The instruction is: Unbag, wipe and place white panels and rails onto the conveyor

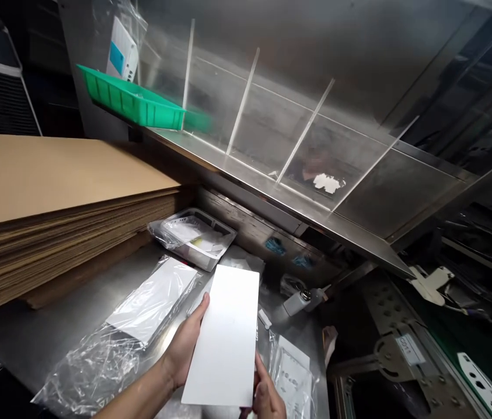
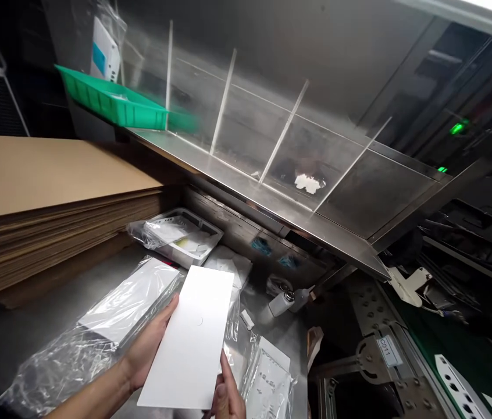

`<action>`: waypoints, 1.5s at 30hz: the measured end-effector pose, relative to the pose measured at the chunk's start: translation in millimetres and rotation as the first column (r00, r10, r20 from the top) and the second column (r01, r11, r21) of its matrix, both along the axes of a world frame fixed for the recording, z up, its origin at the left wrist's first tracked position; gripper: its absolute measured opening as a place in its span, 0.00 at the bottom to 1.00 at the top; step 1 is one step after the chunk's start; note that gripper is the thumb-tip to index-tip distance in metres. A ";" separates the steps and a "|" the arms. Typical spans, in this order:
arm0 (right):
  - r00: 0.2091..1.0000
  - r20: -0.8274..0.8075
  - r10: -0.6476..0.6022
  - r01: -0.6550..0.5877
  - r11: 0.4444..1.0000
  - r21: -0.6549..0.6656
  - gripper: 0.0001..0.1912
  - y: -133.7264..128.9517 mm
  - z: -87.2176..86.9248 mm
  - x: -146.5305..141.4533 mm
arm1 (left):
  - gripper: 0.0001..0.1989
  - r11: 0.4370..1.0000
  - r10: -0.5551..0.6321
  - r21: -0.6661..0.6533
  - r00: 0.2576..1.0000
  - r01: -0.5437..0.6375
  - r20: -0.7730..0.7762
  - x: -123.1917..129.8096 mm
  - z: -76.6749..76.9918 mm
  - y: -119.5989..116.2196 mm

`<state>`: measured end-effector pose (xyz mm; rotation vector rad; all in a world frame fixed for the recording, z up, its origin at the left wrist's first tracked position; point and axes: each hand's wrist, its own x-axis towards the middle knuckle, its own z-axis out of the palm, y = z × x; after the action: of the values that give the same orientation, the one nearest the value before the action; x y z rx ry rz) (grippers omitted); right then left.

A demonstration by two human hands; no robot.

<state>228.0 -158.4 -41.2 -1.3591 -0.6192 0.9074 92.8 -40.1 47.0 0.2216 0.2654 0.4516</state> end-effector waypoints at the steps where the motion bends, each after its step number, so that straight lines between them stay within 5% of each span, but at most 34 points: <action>1: 1.000 0.010 -0.016 0.016 1.000 -0.018 0.35 0.2 2.7 7.6 | 0.31 1.000 0.000 -0.004 1.000 0.000 -0.007 1.2 -1.8 1.3; 6: 0.919 0.393 -0.041 0.072 0.995 -0.062 0.18 7.3 43.6 48.4 | 0.28 1.000 0.012 -0.025 0.993 -0.015 -0.120 6.6 -12.9 1.5; 10: 0.626 0.764 -0.155 0.115 0.988 0.107 0.16 40.8 81.4 58.1 | 0.29 0.999 -0.009 -0.032 0.989 0.004 -0.145 11.3 -12.9 -3.5; 12: 0.466 0.882 -0.071 -0.006 0.996 0.084 0.25 66.3 91.5 55.9 | 0.29 0.999 -0.029 -0.050 0.989 0.021 -0.148 12.7 -9.7 -6.3; 14: 0.391 0.918 0.069 -0.124 0.992 -0.022 0.28 91.8 93.3 57.4 | 0.28 0.998 -0.029 -0.065 0.988 0.019 -0.154 12.0 -6.9 -8.6; 16: 0.416 0.900 0.130 -0.125 0.989 -0.085 0.19 111.5 87.4 69.6 | 0.28 0.996 -0.045 -0.086 0.990 0.034 -0.136 8.9 -6.0 -9.8; 20: 0.502 0.865 0.026 0.148 0.982 -0.115 0.22 115.1 66.2 128.4 | 0.29 0.991 -0.086 -0.108 0.996 0.082 -0.032 -0.8 -9.1 -8.7; 27: 0.445 0.893 -0.060 0.569 0.790 -0.230 0.19 18.5 44.6 233.8 | 0.31 0.999 -0.032 -0.023 0.997 0.030 -0.071 -2.3 -7.1 -2.4; 30: 0.398 0.917 -0.039 0.659 0.707 -0.256 0.19 -25.7 34.1 245.5 | 0.32 0.999 -0.038 0.000 0.995 0.038 -0.090 1.9 -3.3 -1.0; 34: 0.283 0.959 -0.019 0.781 0.585 -0.219 0.32 -57.1 19.6 234.1 | 0.33 0.999 -0.036 0.014 0.993 0.038 -0.109 5.2 -3.0 2.8; 36: 0.291 0.957 -0.009 0.758 0.612 -0.225 0.31 -60.2 17.7 220.8 | 0.33 1.000 -0.030 0.006 0.992 0.031 -0.122 5.7 -6.3 6.2; 41: 0.493 0.864 -0.105 0.570 0.789 -0.230 0.19 -41.1 26.0 167.3 | 0.31 0.998 0.020 -0.050 0.982 -0.029 -0.186 4.6 -16.8 13.8; 45: 0.561 0.805 -0.193 0.440 0.893 -0.092 0.28 -18.1 33.0 119.8 | 0.31 0.995 0.064 -0.061 0.976 -0.078 -0.210 1.1 -19.8 15.1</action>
<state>347.8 -176.4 -8.1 -2.0789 -0.8710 0.0292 93.9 -25.0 27.2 0.1924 0.4949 0.4900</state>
